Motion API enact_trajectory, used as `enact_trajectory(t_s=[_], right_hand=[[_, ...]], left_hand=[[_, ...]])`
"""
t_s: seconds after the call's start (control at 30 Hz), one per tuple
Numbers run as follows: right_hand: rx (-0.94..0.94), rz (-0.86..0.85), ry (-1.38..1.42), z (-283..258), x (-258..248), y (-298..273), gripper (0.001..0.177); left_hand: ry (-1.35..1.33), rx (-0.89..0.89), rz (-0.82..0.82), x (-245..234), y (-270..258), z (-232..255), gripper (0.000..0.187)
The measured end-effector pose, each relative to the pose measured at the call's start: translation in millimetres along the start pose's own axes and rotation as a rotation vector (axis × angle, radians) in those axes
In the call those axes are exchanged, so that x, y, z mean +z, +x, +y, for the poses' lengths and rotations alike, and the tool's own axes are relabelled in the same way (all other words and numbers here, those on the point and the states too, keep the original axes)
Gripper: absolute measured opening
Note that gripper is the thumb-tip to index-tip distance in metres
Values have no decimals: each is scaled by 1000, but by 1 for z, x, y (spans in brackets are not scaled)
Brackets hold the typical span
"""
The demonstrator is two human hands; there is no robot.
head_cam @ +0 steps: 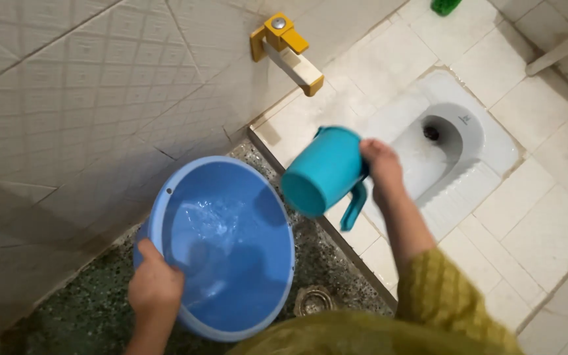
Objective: Cleaning bathroom surfaces and a toilet using a brush and water.
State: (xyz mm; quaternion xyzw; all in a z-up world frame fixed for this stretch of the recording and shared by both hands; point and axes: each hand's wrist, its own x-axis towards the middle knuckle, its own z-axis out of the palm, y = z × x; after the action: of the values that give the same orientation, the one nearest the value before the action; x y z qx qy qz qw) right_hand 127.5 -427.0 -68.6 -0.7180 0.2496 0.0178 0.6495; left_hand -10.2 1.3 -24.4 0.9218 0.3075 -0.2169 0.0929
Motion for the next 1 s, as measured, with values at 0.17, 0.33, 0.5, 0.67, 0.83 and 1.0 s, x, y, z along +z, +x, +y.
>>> enact_trajectory(t_s=[0.17,0.33,0.5,0.67,0.83,1.0], right_hand=[[75,-82,-216,79,95,-121,22],[-192,-369,-604,127,186,-289,27],[-627,-287,-431,120,202,-369,37],[-635,-245,-770,282,222,-399,15],[-321,-472,-1071,255,195,-379,10],[-245,-319,-520,54,56,-325,44]], left_hand=[[-25,34,19,14,-9,-6,50],[-118,76,70,29,-13,-30,52],[-414,1,87,81,-14,-96,80],[-547,-330,4,92,-29,-118,95],[-587,-318,30,86,-30,-99,96],[-1039,-173,-257,-26,-123,60,93]])
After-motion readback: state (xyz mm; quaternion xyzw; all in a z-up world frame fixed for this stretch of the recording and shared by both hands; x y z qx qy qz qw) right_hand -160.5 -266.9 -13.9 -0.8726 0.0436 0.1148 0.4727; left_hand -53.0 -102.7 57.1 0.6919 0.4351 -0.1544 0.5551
